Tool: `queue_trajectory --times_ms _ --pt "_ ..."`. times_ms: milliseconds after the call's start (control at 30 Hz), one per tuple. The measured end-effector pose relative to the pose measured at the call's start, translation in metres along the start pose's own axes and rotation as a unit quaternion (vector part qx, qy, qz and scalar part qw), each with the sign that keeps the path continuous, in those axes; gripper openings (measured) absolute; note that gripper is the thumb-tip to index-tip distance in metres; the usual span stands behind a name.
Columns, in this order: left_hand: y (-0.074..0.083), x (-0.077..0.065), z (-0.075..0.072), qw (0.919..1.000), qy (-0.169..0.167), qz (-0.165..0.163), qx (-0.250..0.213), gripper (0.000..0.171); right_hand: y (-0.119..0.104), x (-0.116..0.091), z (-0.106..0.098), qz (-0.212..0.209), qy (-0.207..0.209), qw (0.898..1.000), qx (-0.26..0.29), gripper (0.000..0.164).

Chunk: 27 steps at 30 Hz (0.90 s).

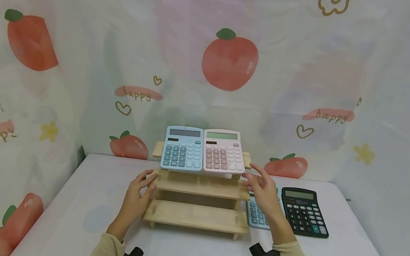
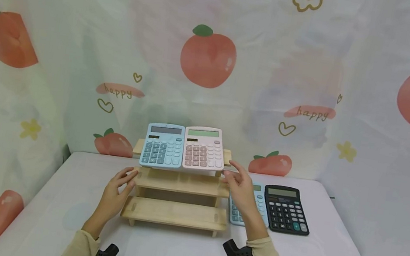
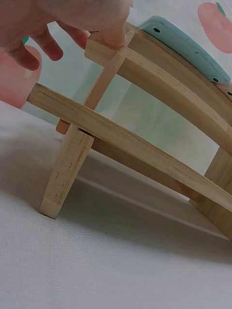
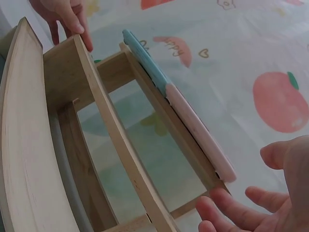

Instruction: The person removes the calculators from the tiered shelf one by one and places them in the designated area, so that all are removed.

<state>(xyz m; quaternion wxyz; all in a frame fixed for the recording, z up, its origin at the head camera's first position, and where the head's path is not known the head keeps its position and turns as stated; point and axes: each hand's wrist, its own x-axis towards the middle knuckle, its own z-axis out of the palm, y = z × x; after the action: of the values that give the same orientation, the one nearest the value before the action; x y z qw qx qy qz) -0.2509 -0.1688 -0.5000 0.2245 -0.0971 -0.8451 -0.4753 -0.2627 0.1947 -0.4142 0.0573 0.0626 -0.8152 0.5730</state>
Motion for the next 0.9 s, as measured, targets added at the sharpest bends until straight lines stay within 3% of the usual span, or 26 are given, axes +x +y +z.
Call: queue_trajectory --times_ms 633,900 --pt "0.002 0.000 0.000 1.0000 0.002 0.001 -0.006 0.037 -0.006 0.019 0.024 0.019 -0.028 0.997 0.074 0.062" --pt "0.001 0.000 0.000 0.9999 0.005 0.011 -0.001 0.035 -0.002 0.025 0.033 0.020 -0.025 0.989 0.142 0.067"
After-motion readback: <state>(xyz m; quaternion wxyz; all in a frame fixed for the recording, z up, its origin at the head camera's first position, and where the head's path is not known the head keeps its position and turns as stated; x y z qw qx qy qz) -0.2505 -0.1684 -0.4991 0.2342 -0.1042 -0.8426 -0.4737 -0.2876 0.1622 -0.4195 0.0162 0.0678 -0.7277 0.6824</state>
